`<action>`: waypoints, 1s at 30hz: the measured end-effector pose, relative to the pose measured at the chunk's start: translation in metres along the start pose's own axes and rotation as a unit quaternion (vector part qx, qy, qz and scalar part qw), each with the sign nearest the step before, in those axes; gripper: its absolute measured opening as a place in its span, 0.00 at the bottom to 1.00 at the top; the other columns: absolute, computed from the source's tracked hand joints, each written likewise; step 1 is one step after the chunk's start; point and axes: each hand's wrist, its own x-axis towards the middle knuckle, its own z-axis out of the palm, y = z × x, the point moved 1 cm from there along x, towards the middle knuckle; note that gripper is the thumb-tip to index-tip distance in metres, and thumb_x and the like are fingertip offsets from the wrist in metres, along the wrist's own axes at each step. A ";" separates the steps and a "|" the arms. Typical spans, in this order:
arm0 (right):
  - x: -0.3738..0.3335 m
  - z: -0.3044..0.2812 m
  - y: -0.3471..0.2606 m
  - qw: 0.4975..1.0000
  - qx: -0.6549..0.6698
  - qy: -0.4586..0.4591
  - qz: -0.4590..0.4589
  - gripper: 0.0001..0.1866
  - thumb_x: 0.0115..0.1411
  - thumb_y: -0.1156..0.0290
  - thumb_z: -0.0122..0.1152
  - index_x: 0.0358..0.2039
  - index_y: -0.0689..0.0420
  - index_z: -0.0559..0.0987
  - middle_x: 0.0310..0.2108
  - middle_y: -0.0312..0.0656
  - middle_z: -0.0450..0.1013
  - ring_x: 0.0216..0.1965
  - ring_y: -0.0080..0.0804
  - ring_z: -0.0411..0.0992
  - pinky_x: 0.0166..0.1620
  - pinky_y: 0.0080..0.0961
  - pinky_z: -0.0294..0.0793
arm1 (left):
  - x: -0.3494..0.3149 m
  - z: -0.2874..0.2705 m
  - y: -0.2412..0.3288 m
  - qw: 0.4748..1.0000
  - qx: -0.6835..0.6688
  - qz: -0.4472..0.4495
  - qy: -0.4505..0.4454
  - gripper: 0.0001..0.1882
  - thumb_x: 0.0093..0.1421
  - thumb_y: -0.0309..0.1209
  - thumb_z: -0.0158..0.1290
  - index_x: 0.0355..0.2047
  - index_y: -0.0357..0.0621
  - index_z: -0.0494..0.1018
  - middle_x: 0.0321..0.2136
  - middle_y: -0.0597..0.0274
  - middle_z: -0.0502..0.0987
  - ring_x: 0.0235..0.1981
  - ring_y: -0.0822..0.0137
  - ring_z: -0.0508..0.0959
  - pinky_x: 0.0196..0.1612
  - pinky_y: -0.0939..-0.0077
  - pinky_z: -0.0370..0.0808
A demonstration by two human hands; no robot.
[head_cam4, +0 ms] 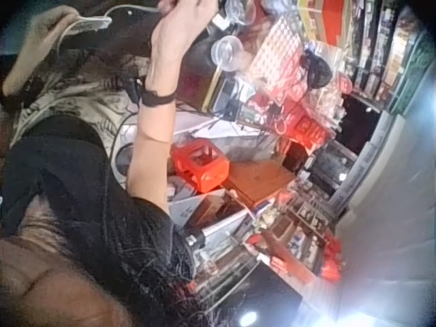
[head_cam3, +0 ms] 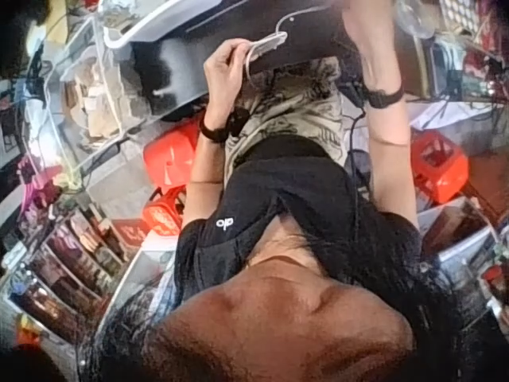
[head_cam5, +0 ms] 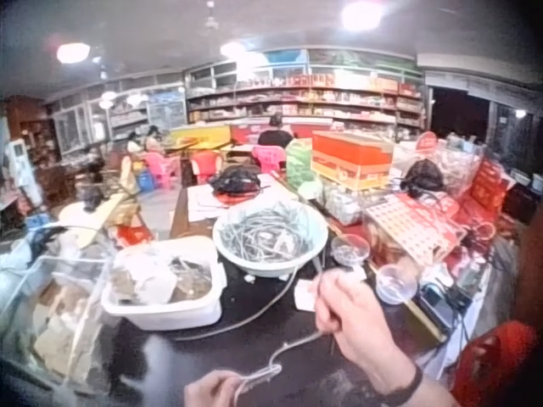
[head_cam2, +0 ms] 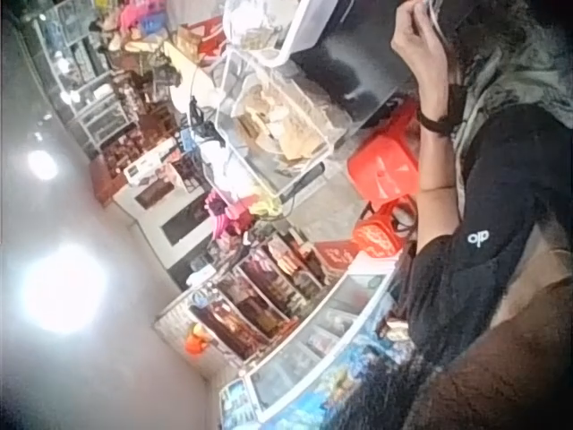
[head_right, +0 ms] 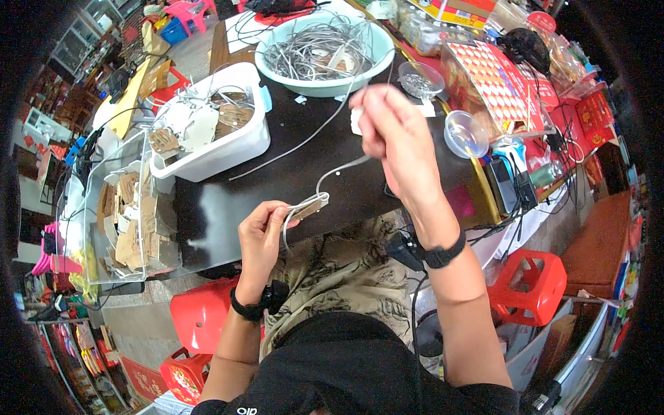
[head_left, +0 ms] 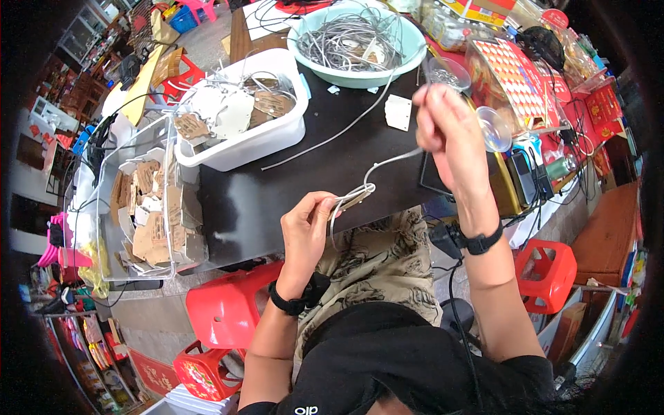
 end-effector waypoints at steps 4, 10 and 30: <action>-0.041 0.008 0.025 0.965 -0.226 -0.033 0.129 0.09 0.67 0.69 0.44 0.38 0.59 0.72 0.23 0.33 0.68 0.19 0.12 0.60 0.22 0.12 0.58 | 0.003 -0.002 0.005 0.999 -0.028 -0.014 0.012 0.07 0.66 0.24 0.45 0.42 0.33 0.69 0.29 0.61 0.76 0.33 0.73 0.78 0.36 0.77 0.81; -0.064 0.027 0.055 0.905 -0.417 -0.081 -0.001 0.10 0.56 0.79 0.58 0.40 0.62 0.76 0.29 0.41 0.73 0.23 0.23 0.68 0.27 0.22 0.67 | 0.006 0.006 0.000 0.996 -0.094 -0.004 0.004 0.07 0.67 0.21 0.40 0.36 0.33 0.69 0.30 0.61 0.75 0.33 0.77 0.75 0.38 0.74 0.83; -0.069 0.030 0.071 0.875 -0.478 -0.070 0.030 0.06 0.55 0.72 0.59 0.32 0.56 0.71 0.23 0.42 0.69 0.25 0.40 0.72 0.29 0.33 0.67 | 0.004 0.004 0.006 0.987 0.115 0.111 0.000 0.08 0.55 0.21 0.56 0.36 0.38 0.74 0.28 0.57 0.76 0.25 0.66 0.76 0.28 0.76 0.71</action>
